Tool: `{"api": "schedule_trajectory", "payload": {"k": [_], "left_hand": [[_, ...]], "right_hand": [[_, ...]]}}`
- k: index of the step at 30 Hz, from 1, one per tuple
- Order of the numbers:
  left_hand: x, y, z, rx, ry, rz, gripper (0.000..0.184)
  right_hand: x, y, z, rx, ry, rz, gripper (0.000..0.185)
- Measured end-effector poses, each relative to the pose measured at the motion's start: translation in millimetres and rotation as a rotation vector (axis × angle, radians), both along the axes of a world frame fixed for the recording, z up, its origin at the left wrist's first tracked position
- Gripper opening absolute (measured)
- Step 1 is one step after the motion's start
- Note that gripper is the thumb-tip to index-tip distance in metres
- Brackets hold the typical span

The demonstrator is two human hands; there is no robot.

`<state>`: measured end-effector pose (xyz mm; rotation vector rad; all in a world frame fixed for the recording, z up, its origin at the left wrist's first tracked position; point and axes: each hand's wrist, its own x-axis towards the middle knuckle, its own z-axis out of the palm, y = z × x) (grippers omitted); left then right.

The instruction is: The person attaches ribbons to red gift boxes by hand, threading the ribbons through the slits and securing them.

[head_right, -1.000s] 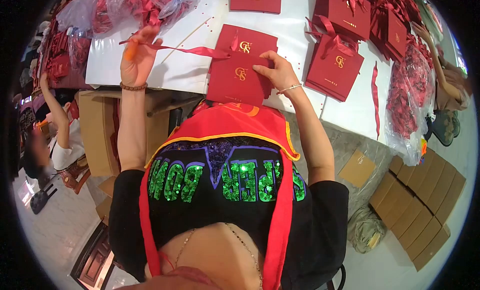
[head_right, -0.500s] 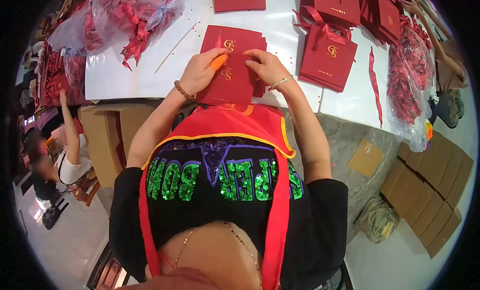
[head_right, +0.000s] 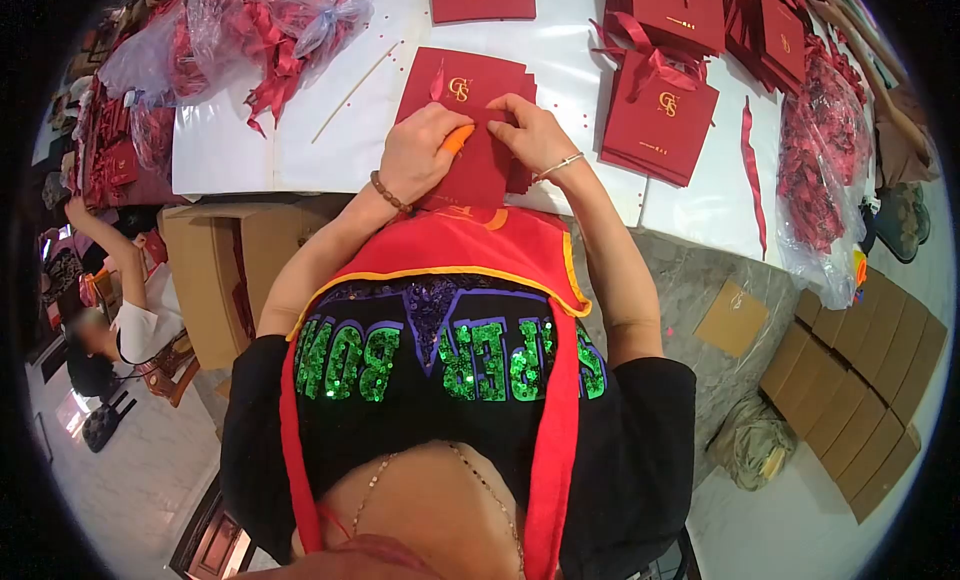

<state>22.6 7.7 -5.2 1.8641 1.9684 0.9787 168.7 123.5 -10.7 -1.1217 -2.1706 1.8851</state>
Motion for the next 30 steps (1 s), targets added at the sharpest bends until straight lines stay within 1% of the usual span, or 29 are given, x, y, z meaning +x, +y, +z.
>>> {"api": "schedule_trajectory", "payload": {"k": [2, 6, 8, 11, 14, 16, 18, 20, 22, 24, 28, 29, 30], "left_hand": [[0, 1, -3, 0.084, 0.064, -0.011, 0.015], [-1, -3, -4, 0.087, 0.060, -0.025, 0.014], [-3, -6, -7, 0.037, 0.000, -0.008, 0.013], [-3, -7, -3, 0.017, -0.030, -0.001, 0.014], [0, -5, -2, 0.031, -0.055, 0.001, 0.014], [3, -2, -4, 0.055, -0.047, 0.006, 0.013], [5, 0, -4, 0.080, -0.037, 0.009, 0.012], [6, 0, -3, 0.007, -0.027, 0.020, 0.010], [5, -1, -3, -0.014, -0.033, 0.025, 0.009], [5, -1, -4, -0.037, -0.040, 0.027, 0.009], [8, 0, -6, 0.051, 0.079, 0.006, 0.006], [9, 1, -6, 0.087, 0.133, 0.004, 0.005], [11, 1, -6, 0.087, 0.133, 0.004, 0.005]], "right_hand": [[1, -1, -2, 0.019, 0.019, -0.002, 0.021], [2, -1, 0, 0.006, 0.035, -0.005, 0.023], [3, -2, 0, -0.005, 0.033, -0.002, 0.023], [3, -3, -1, 0.046, 0.074, 0.006, 0.024], [1, -4, 5, -0.004, 0.017, 0.012, 0.024], [2, -4, -2, 0.035, 0.084, 0.003, 0.028], [2, -5, -2, 0.054, 0.086, -0.002, 0.028], [1, -5, -2, 0.071, 0.091, -0.002, 0.028], [2, -5, -4, 0.007, 0.073, -0.018, 0.028], [2, -5, -5, 0.022, 0.086, -0.018, 0.027], [0, -5, -7, 0.074, 0.098, -0.011, 0.026], [1, -5, -4, 0.074, 0.098, -0.014, 0.026], [1, -5, 3, 0.049, 0.070, -0.014, 0.026]]}}
